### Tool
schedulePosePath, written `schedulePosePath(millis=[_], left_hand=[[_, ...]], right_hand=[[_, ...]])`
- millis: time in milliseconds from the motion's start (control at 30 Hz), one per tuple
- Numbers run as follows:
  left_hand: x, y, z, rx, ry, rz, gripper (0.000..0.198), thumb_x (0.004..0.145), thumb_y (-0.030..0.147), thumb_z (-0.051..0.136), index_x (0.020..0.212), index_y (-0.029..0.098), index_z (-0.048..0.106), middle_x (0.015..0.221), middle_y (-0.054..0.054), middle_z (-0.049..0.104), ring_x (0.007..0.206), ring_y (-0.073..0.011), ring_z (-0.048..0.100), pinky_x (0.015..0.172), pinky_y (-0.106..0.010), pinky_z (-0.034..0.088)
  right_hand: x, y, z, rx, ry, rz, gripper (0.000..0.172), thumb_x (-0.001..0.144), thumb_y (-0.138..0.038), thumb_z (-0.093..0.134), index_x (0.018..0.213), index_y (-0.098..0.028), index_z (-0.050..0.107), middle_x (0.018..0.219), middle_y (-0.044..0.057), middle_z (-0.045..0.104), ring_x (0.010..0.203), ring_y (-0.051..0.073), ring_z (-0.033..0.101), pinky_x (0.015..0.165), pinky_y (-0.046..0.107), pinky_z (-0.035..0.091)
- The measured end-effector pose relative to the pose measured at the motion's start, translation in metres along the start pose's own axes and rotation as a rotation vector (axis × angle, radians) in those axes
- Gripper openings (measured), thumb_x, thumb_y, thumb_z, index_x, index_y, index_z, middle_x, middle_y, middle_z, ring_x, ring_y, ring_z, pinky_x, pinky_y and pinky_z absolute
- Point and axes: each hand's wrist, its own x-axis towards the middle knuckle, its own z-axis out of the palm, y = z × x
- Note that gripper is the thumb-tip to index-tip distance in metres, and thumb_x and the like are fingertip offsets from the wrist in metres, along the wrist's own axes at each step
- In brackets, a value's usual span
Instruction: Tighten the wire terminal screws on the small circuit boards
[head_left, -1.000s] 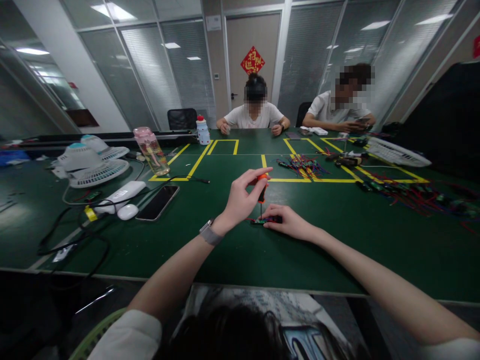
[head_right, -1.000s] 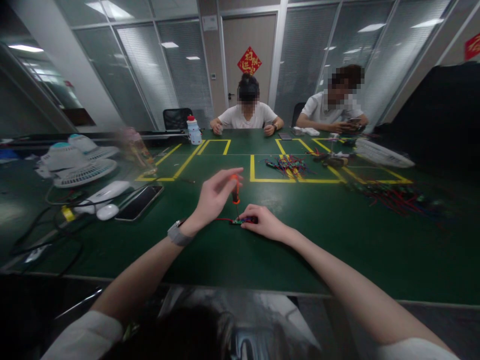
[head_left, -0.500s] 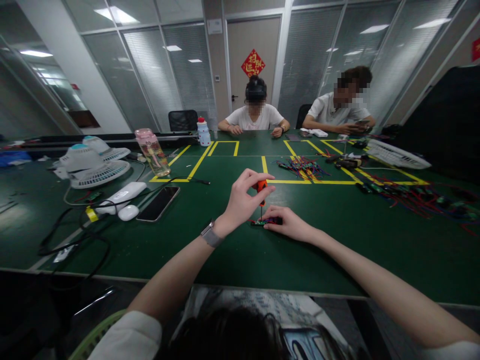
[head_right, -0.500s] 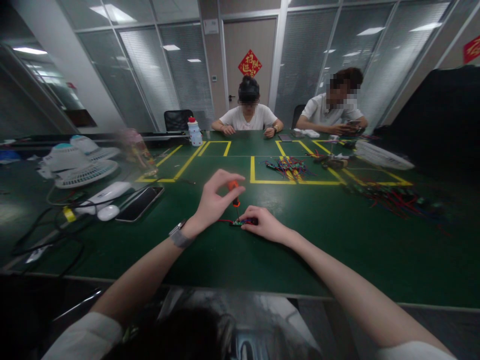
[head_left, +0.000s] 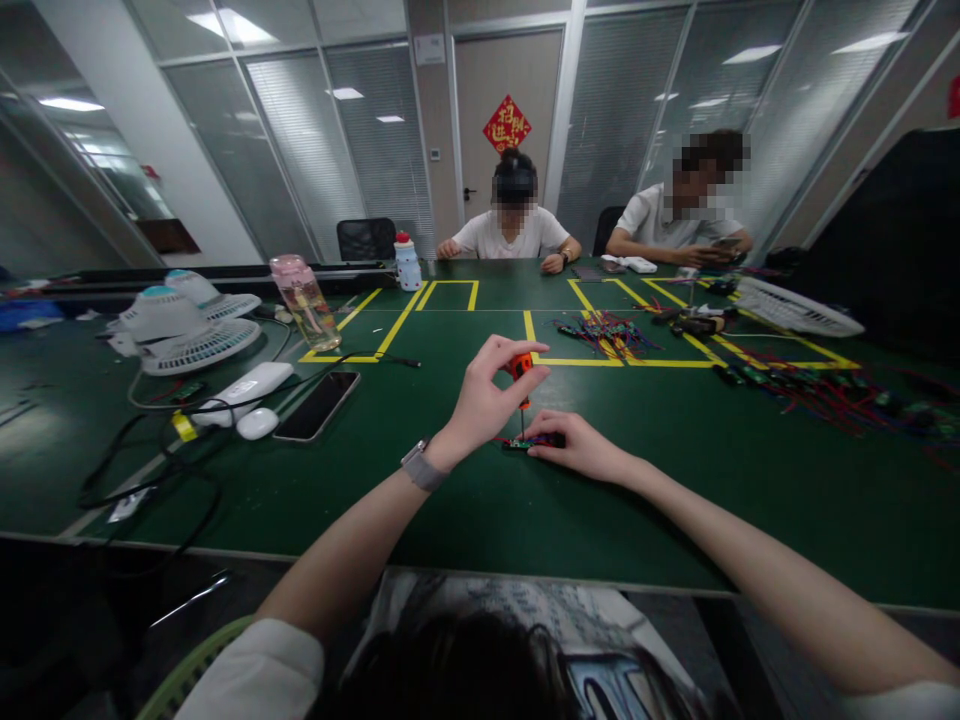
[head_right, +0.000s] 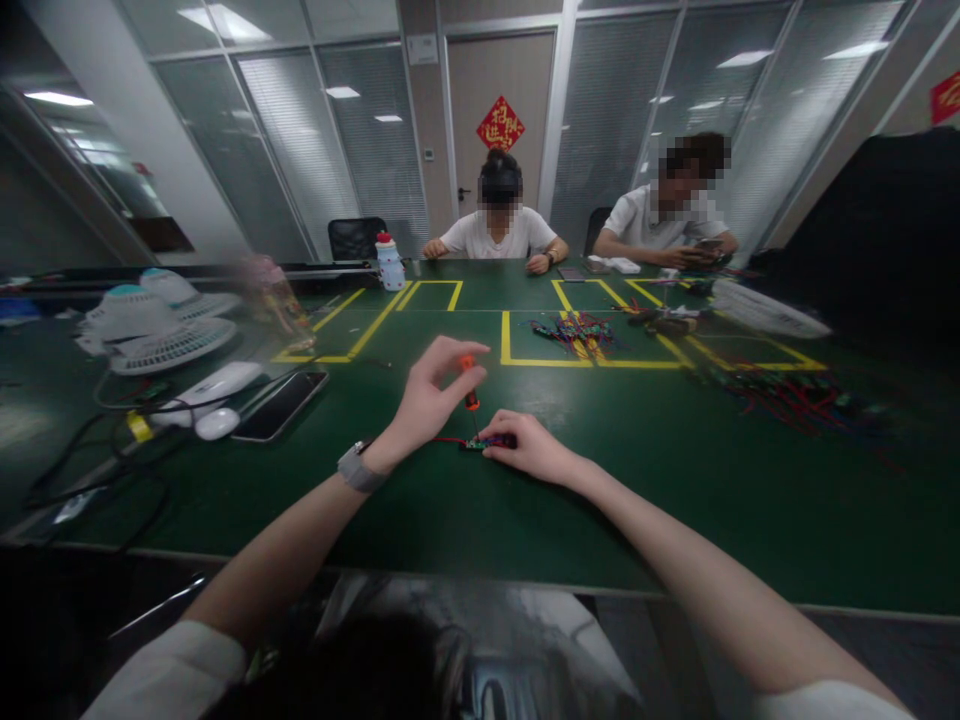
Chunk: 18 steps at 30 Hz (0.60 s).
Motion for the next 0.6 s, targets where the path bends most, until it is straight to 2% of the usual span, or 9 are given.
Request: schedulePosePath(millis=[133,233,367,433,533,600], left_hand=[[-0.0006,-0.0006,-0.0003,-0.161,-0.068,-0.055,0.032,0.097,0.022,0.043,0.122,0.022,0.062,0.115,-0.008,0.064,0.098,-0.0155,0.064,0.087,-0.028,0.05],[-0.0005,-0.0007,0.0014,-0.225,-0.065,-0.102,0.03,0.095,0.025,0.049,0.121,0.02,0.062,0.107,-0.008,0.068,0.087,-0.015,0.067,0.077,-0.027,0.053],[-0.0001,0.001,0.0014,-0.102,-0.017,-0.041,0.02,0.085,0.024,0.064,0.104,0.02,0.07,0.089,-0.003,0.064,0.079,-0.0124,0.061,0.073,-0.024,0.05],[-0.0005,0.0021,0.0001,-0.027,-0.001,0.001,0.018,0.084,0.025,0.066,0.1,0.021,0.071,0.086,-0.002,0.061,0.079,-0.0124,0.058,0.074,-0.024,0.049],[-0.002,0.0026,-0.0014,0.026,-0.006,0.054,0.024,0.093,0.025,0.051,0.109,0.022,0.069,0.095,-0.004,0.061,0.087,-0.0137,0.058,0.08,-0.027,0.048],[-0.0027,0.0022,-0.0011,-0.017,-0.03,0.059,0.031,0.096,0.021,0.043,0.118,0.022,0.065,0.106,-0.006,0.064,0.095,-0.0145,0.06,0.085,-0.028,0.048]], right_hand=[[0.0002,0.0,0.0002,0.001,0.0,-0.004,0.021,0.084,-0.026,0.065,0.101,-0.016,0.073,0.092,0.008,0.065,0.085,0.02,0.063,0.081,0.034,0.049],[0.0,0.0004,0.0006,0.007,0.005,-0.006,0.02,0.084,-0.026,0.065,0.1,-0.017,0.073,0.092,0.008,0.065,0.085,0.02,0.063,0.081,0.034,0.05],[-0.0001,0.0024,0.0014,0.011,0.011,-0.011,0.02,0.084,-0.027,0.066,0.101,-0.018,0.073,0.092,0.007,0.065,0.085,0.02,0.062,0.08,0.034,0.049],[-0.0002,0.003,0.0015,0.014,0.015,-0.014,0.02,0.084,-0.027,0.066,0.1,-0.018,0.073,0.092,0.007,0.065,0.084,0.02,0.062,0.079,0.034,0.049],[-0.0002,0.0027,0.0014,0.02,0.013,-0.012,0.02,0.084,-0.028,0.066,0.1,-0.018,0.074,0.092,0.007,0.065,0.084,0.02,0.062,0.079,0.034,0.049],[-0.0002,0.0021,0.0013,0.023,0.013,-0.009,0.021,0.084,-0.029,0.066,0.1,-0.017,0.074,0.092,0.008,0.065,0.084,0.02,0.062,0.08,0.034,0.049]])
